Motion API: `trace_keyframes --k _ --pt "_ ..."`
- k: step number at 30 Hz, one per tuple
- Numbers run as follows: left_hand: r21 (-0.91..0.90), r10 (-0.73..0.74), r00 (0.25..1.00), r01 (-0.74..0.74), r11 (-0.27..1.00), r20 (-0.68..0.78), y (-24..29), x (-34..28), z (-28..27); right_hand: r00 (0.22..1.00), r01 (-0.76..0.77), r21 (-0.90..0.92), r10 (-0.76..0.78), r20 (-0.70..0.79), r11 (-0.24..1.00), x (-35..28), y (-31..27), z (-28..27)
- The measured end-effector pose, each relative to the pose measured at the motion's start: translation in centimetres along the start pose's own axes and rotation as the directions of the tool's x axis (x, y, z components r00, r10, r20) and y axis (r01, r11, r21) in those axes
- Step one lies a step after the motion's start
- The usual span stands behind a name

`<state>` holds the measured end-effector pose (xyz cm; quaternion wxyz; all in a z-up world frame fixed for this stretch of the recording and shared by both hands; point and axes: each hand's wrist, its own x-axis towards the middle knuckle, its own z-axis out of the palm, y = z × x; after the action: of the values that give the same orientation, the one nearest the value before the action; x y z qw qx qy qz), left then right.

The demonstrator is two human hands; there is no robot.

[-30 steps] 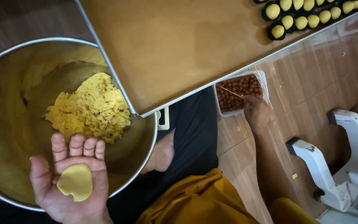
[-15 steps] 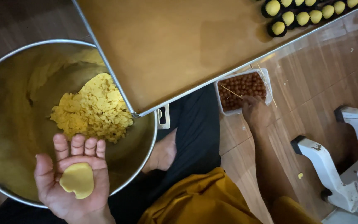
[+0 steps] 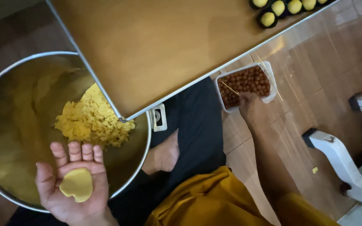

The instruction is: The person takes pieces of dough from a bowl, flattens them, and places a small brown ball from a container into the center. They then fold the dough around the ball, roll it into a sphere between their palms, and place the finished pastry onto a tray.

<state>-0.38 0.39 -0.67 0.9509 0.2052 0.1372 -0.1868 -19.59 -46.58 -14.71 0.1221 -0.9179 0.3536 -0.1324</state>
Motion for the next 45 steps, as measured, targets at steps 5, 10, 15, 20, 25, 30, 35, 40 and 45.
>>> trace_keyframes --k 5,10,15,20,25,30,35,40,45 --pt "0.012 -0.007 1.0 0.008 1.0 -0.027 0.3 0.2 -1.2 0.989 -0.136 0.302 0.109 0.102 0.944 -0.2 2.1 2.2" --pt "-0.004 -0.014 1.0 0.014 1.0 -0.02 0.3 0.4 -1.3 0.979 -0.192 0.322 0.155 0.135 0.927 0.1 3.8 3.3" --pt "-0.008 -0.017 1.0 0.017 1.0 0.009 0.3 0.4 -1.5 0.973 -0.22 0.374 0.175 0.149 0.901 0.1 3.4 3.1" --pt "-0.016 -0.036 0.999 0.037 0.999 0.006 0.3 0.4 -1.6 0.963 -0.271 0.447 0.237 0.13 0.853 -0.1 4.6 4.0" --pt "-0.014 -0.042 0.999 0.042 0.999 0.013 0.3 0.4 -1.6 0.938 -0.346 0.508 0.295 0.181 0.789 0.0 4.6 3.9" --pt "-0.016 -0.041 0.999 0.041 0.999 0.013 0.3 0.4 -1.6 0.936 -0.351 0.589 0.283 0.209 0.727 -0.1 5.5 4.0" --pt "-0.024 -0.032 0.999 0.033 0.999 0.013 0.1 0.4 -0.9 0.93 -0.356 0.697 0.31 0.197 0.623 -0.6 4.7 1.8" --pt "-0.098 -0.005 0.999 0.01 0.995 0.052 -0.5 0.4 -0.6 0.946 -0.321 0.719 0.239 0.218 0.616 -2.0 2.8 -4.7" --pt "-0.111 0.028 0.998 -0.022 0.994 0.054 -0.6 0.3 1.4 0.978 -0.198 0.79 0.063 0.2 0.58 -3.6 -2.0 -10.4"
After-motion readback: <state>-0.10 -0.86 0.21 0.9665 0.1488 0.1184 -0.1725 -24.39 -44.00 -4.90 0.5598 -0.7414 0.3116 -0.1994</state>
